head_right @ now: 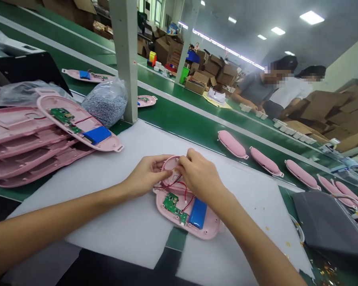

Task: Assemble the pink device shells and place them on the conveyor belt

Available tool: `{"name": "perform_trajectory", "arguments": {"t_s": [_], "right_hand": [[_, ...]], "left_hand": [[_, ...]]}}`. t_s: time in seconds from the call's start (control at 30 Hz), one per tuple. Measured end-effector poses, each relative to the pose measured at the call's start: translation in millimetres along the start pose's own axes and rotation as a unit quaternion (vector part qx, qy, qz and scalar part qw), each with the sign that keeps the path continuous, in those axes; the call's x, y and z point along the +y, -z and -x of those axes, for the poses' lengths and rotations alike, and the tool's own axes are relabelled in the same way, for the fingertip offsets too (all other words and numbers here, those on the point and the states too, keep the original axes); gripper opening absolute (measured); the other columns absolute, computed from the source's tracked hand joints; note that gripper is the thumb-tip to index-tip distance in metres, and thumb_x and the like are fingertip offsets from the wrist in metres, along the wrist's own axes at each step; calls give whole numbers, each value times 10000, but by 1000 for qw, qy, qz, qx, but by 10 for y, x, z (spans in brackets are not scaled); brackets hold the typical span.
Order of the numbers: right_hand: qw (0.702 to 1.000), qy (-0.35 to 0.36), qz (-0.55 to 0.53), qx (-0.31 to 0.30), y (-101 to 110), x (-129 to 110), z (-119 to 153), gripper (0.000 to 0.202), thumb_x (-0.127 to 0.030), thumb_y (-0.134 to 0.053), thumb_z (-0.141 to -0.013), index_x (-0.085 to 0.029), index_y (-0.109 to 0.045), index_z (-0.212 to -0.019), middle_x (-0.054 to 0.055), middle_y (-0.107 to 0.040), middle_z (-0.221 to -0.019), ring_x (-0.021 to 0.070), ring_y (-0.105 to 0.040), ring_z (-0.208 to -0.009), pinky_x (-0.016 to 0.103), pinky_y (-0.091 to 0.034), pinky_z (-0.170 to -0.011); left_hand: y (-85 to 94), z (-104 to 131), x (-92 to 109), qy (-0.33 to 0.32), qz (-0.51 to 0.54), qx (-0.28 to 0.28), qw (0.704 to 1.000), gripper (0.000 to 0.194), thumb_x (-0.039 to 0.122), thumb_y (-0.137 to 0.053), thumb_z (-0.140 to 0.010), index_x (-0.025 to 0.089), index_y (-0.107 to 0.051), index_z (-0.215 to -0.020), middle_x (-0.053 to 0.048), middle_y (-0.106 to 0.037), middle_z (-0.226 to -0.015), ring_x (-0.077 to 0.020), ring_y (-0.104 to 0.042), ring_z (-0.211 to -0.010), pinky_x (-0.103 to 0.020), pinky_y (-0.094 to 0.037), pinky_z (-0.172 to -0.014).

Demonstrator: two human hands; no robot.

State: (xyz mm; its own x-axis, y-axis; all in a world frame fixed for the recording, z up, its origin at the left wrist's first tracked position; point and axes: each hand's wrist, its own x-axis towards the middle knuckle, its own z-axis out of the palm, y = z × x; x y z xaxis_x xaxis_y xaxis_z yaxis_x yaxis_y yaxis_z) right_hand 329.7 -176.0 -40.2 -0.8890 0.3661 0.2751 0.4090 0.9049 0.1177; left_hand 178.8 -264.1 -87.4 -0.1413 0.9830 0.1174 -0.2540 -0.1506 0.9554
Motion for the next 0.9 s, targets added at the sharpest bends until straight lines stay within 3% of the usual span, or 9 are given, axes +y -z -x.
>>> {"name": "perform_trajectory", "arguments": {"t_s": [0.27,0.43,0.6,0.7,0.8,0.9], "right_hand": [[999,-19,4,35,-88,-51,-7,203,-276,-420,-960,-173,-563,-859,30,-498,-836,132,-465,-695,258,-278,-549],[996,-58,-12,69,-116,-79,-35,170,-322,-549,-886,-185,-573,-789,7,-540,-775,126,-487,-647,256,-267,-530],[978,-162,-75,111,-49,107,-41,380,-530,-719,-695,-186,-560,-729,-11,-584,-745,119,-494,-587,249,-279,-531],[975,-154,-123,99,-56,237,-29,281,-470,-701,-742,-207,-622,-798,-18,-631,-753,131,-528,-620,255,-310,-562],[976,-108,-145,122,-20,174,-16,184,-376,-653,-818,-209,-649,-741,-3,-648,-700,160,-553,-694,278,-357,-638],[962,-59,-185,190,113,101,87,184,-378,-642,-839,-196,-664,-823,20,-681,-796,165,-573,-771,286,-407,-720]], "left_hand": [[10,16,-36,-17,-34,-3,999,468,71,-569,-759,164,-610,-1216,-34,-682,-854,-144,-628,-749,-214,-507,-646],[4,25,-2,-11,-47,-6,999,453,69,-557,-762,156,-616,-1203,-38,-685,-872,-146,-628,-762,-214,-507,-650],[10,23,23,23,-55,-3,998,405,99,-581,-758,147,-617,-1158,-53,-683,-864,-163,-641,-721,-232,-514,-610],[33,-2,32,40,-83,7,996,393,137,-591,-762,149,-573,-1155,-56,-675,-844,-184,-646,-699,-255,-518,-587],[29,8,97,0,-177,-11,984,392,237,-609,-793,163,-548,-1174,-62,-672,-964,-213,-648,-850,-308,-530,-750],[4,14,200,-64,-274,-53,958,358,366,-561,-859,182,-609,-1162,-27,-657,-1111,-216,-578,-1060,-317,-422,-984]]}}
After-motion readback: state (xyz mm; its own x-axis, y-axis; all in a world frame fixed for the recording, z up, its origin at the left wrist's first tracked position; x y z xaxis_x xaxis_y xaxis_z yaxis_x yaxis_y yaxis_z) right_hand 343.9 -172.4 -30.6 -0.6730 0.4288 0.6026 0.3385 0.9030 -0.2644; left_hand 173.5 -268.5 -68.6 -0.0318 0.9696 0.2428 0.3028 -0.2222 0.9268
